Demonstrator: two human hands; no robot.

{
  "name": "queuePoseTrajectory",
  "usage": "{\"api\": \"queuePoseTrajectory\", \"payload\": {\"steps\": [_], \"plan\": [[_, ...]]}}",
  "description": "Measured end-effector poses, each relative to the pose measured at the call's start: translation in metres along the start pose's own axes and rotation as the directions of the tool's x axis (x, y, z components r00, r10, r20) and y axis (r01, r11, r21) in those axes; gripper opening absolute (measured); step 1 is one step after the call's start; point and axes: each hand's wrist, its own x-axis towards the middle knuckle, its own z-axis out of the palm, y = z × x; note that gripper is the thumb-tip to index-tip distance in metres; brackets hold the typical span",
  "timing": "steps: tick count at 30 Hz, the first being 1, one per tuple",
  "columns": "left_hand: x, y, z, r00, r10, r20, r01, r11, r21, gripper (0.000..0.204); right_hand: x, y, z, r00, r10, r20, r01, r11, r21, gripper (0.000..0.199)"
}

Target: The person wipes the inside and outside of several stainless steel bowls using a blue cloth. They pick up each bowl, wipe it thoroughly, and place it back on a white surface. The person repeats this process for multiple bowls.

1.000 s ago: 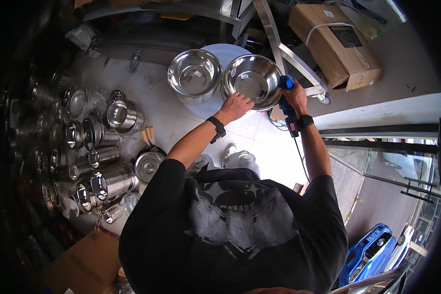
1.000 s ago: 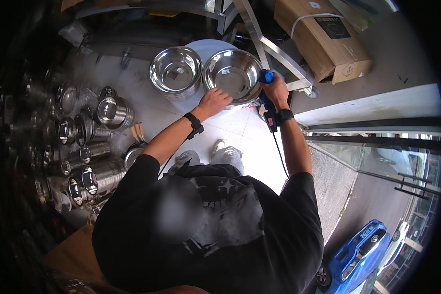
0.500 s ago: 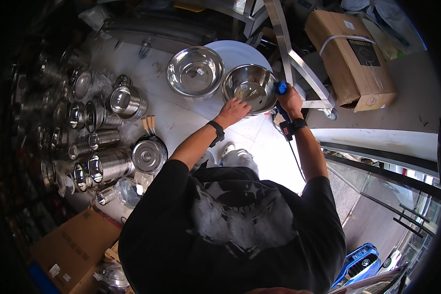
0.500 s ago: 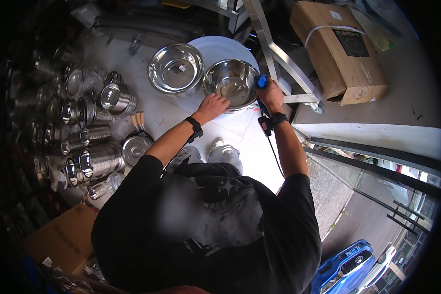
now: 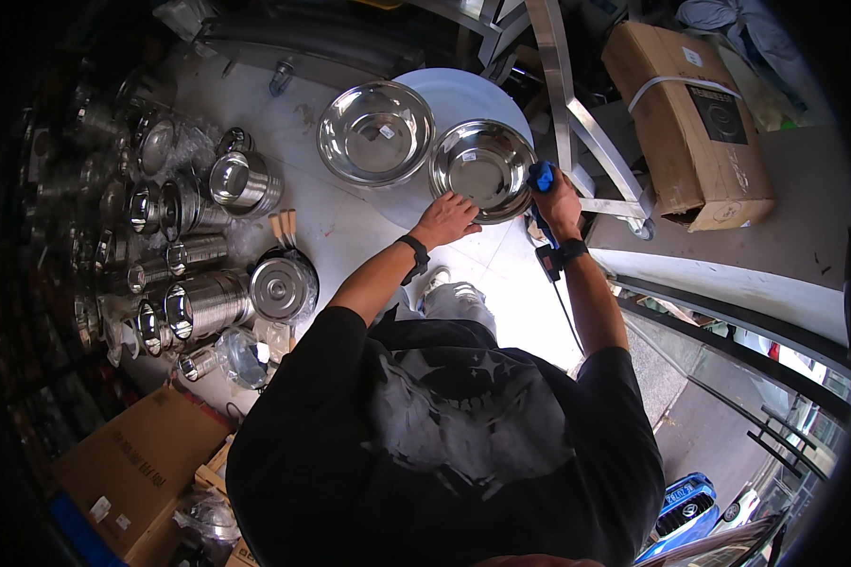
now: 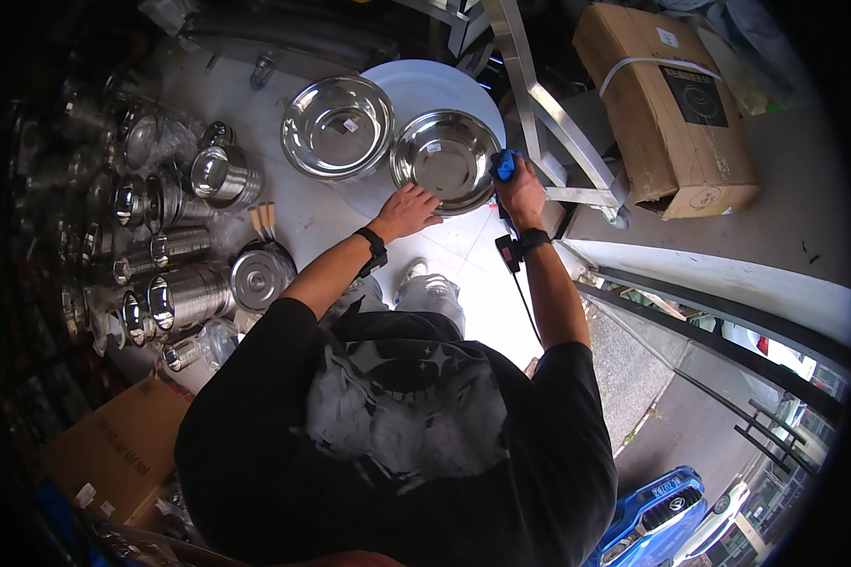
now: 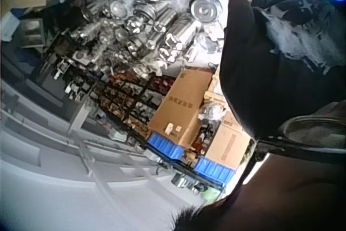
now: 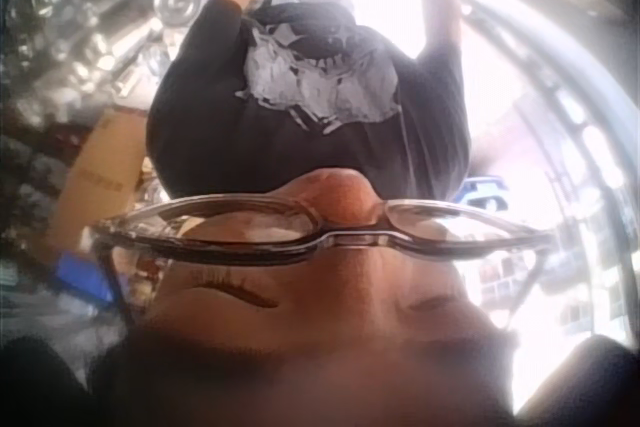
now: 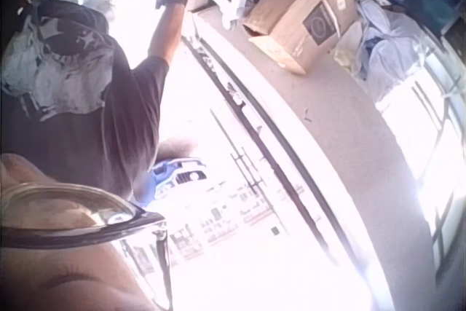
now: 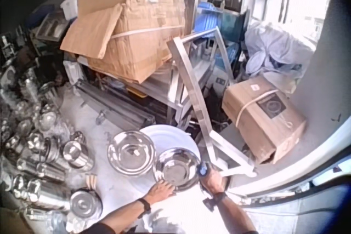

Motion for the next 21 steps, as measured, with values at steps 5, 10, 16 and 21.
{"api": "queuePoseTrajectory", "payload": {"steps": [5, 10, 16, 21], "plan": [[-0.004, -0.002, 0.001, 1.0, -0.006, 0.019, 0.007, 0.999, -0.05, 0.039, -0.001, 0.009, 0.004, 0.999, 0.053, -0.002, -0.053, 0.993, 0.106, 0.059], [-0.008, -0.014, -0.012, 0.989, 0.009, -0.148, -0.042, 0.974, -0.221, 0.035, 0.005, 0.037, -0.018, 0.937, 0.307, -0.166, -0.248, 0.92, 0.303, 0.05], [-0.017, -0.061, -0.09, 0.898, -0.068, -0.434, -0.081, 0.945, -0.316, 0.014, 0.001, -0.012, -0.047, 0.964, 0.09, -0.252, 0.042, 0.879, 0.474, 0.058], [-0.067, -0.164, -0.146, 0.736, -0.401, -0.545, 0.259, 0.911, -0.319, 0.01, 0.001, -0.076, -0.017, 0.997, 0.017, -0.073, 0.017, 0.902, 0.431, 0.049]]}}
